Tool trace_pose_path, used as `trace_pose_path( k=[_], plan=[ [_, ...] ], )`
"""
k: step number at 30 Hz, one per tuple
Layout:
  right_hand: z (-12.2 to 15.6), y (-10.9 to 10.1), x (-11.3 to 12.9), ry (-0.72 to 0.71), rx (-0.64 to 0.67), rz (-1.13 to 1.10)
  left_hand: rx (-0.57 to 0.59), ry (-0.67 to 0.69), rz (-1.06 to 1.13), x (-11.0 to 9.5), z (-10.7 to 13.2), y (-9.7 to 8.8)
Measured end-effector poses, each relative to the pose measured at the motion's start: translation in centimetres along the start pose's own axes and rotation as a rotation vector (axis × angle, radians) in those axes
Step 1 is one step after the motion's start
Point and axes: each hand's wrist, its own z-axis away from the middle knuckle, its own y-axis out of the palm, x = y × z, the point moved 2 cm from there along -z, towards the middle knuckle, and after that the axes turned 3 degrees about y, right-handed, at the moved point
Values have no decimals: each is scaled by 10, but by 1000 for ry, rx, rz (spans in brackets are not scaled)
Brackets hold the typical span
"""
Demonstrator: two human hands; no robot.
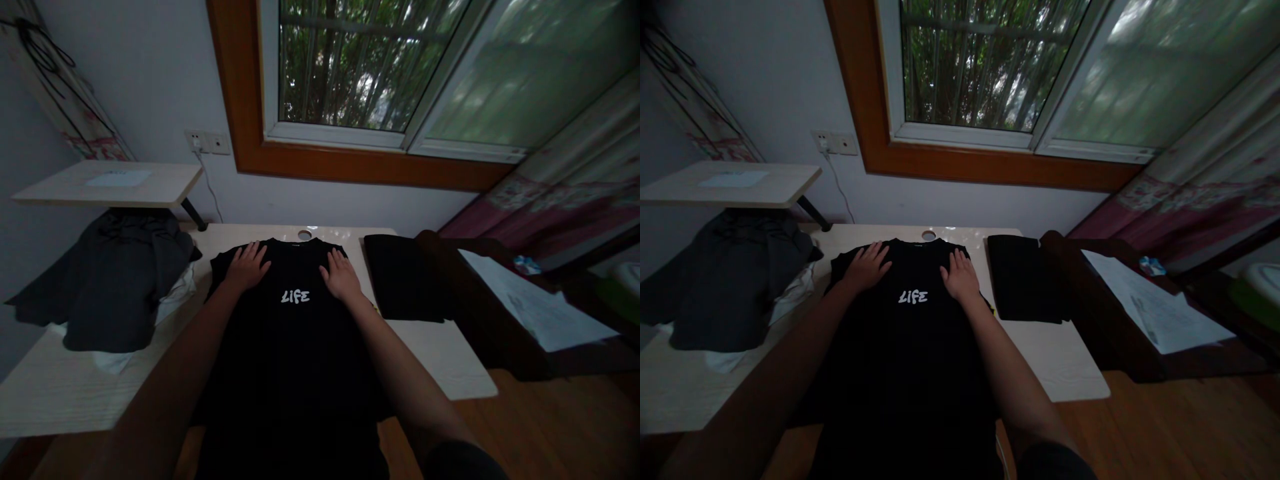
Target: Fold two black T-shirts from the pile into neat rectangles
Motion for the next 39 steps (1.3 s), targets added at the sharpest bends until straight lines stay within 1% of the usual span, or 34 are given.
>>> trace_pose_path(
  k=[3,6,9,12,14,17,20,23,24,27,29,32,35,39],
  plan=[
    [-2,-2,-1,23,21,8,-20,17,4,2,-2,0],
    [-3,-3,-1,38,35,11,-46,-16,-6,-2,-2,-2],
    [-2,-3,0,43,37,14,-126,-88,-40,-13,1,-6],
    [-1,-4,0,45,18,14,-185,-99,-48,-31,8,-11],
    [0,-5,1,43,6,14,-174,-90,-23,-46,16,-12],
    [2,-7,2,53,-1,25,-115,-90,28,-65,29,-10],
    [6,-11,7,65,-41,40,-71,-90,59,-74,39,-7],
    [10,-15,22,33,-102,25,-49,-67,69,-74,41,-6],
    [11,-16,29,8,-102,10,-43,-56,70,-73,41,-5],
    [12,-14,49,-71,-27,-51,-27,-26,64,-68,37,-5],
    [12,-11,56,-95,16,-77,-23,-5,62,-65,35,-4],
    [11,-9,54,-94,20,-86,-26,9,57,-59,33,-4],
    [9,-9,42,-81,32,-85,-36,1,46,-51,31,-4],
    [7,-8,26,-61,56,-71,-52,-47,29,-36,25,-2]
  ],
)
